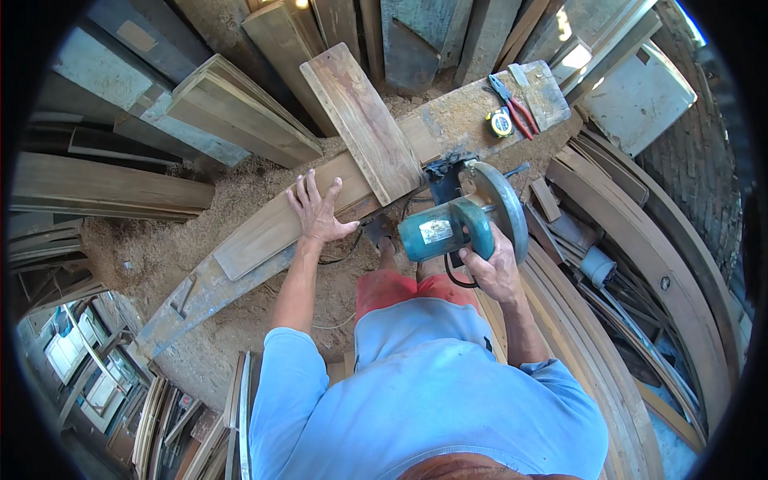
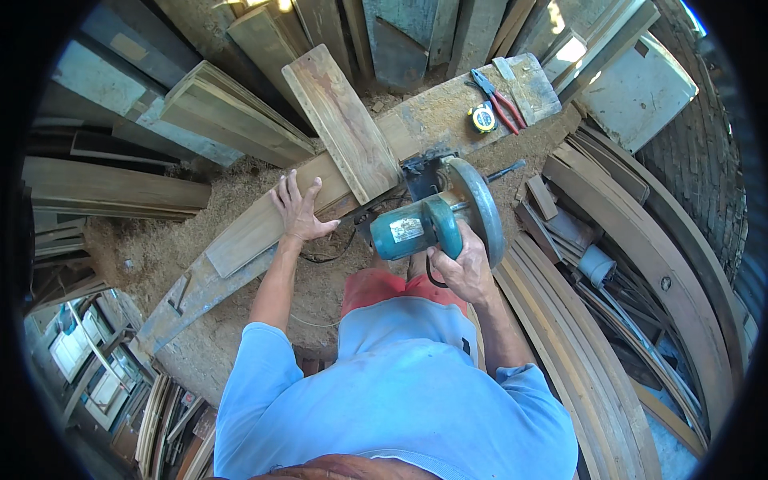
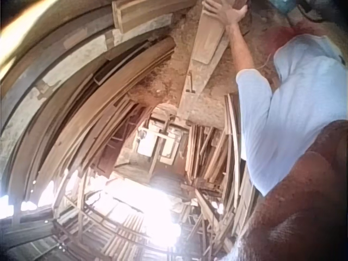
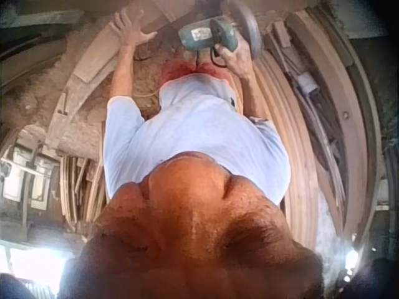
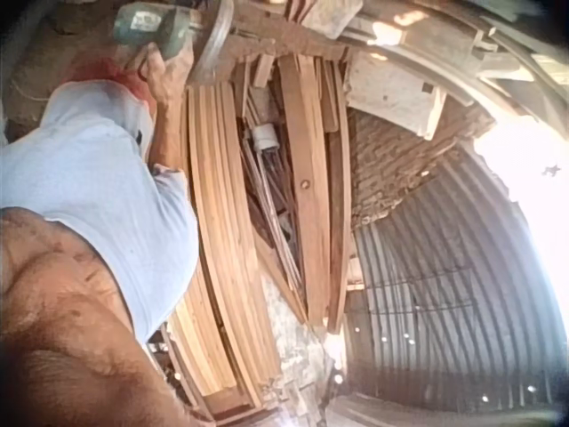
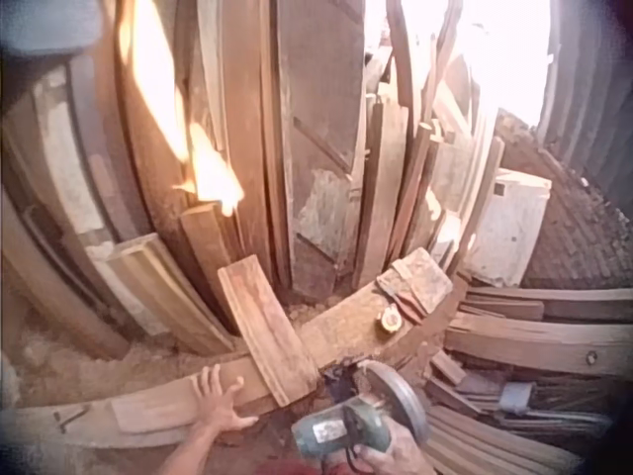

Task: The person measures a length of wood with a tape measure, marks it with a pencil, and then cuts it using a circular saw.

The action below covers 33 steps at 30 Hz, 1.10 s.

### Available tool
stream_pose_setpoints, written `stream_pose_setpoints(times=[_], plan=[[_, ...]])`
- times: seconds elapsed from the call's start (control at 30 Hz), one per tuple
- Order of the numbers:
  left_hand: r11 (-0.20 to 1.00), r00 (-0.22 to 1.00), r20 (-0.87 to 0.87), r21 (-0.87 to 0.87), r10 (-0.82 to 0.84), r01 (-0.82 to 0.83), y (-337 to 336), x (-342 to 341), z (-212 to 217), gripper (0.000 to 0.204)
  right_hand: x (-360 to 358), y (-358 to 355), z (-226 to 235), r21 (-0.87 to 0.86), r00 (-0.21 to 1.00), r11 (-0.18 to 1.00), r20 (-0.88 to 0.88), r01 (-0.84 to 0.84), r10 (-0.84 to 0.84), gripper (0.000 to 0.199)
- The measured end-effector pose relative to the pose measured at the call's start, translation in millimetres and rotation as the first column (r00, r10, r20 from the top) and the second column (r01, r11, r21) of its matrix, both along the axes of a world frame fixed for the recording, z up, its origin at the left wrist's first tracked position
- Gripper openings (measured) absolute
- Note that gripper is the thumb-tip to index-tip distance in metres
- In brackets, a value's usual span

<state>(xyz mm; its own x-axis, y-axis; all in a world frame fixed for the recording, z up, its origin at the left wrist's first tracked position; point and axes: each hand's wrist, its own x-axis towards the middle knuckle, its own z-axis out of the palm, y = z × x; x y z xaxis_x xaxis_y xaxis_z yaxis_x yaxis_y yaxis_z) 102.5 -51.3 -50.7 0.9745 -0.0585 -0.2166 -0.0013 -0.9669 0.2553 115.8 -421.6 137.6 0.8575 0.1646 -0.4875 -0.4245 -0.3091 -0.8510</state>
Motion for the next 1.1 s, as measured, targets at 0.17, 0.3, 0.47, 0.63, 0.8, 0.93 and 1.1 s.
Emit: stream_pose_setpoints(times=[0.17, 0.3, 0.47, 0.63, 0.8, 0.93, 1.1], plan=[[0.999, 0.999, -0.038, 0.014, 0.030, -0.029, -1.5, 1.0, 3.8, 0.120, 13.4, 25.3, -8.8, -0.012, 0.991, 0.992, 0.036, -0.128, 0.129, 0.033], [0.999, 0.995, -0.093, -0.003, 0.048, -0.049, -1.7, 3.3, 7.4, 0.117, 18.2, 46.1, -15.4, 0.064, 0.990, 0.988, 0.015, -0.142, 0.141, 0.030], [0.998, 0.990, -0.123, -0.007, 0.063, -0.064, -1.0, 2.3, 8.1, 0.116, 20.8, 63.7, -22.6, 0.062, 0.986, 0.986, -0.037, -0.158, 0.160, 0.030], [0.998, 0.989, -0.137, -0.004, 0.064, -0.065, -1.1, 3.4, 7.6, 0.113, 24.5, 79.4, -25.8, 0.052, 0.980, 0.979, 0.044, -0.199, 0.197, 0.023], [0.997, 0.985, -0.158, 0.020, 0.074, -0.071, -1.4, 3.6, 7.6, 0.113, 31.1, 90.3, -31.9, 0.039, 0.970, 0.970, 0.020, -0.242, 0.241, 0.029], [0.998, 0.986, -0.158, 0.025, 0.060, -0.057, -1.1, 4.1, 6.0, 0.112, 36.4, 99.0, -33.6, 0.073, 0.973, 0.971, 0.011, -0.229, 0.229, 0.036], [0.999, 0.991, -0.126, 0.028, 0.040, -0.037, -0.4, 2.4, 2.8, 0.113, 47.4, 103.9, -32.0, 0.070, 0.969, 0.966, 0.016, -0.248, 0.248, 0.038]])
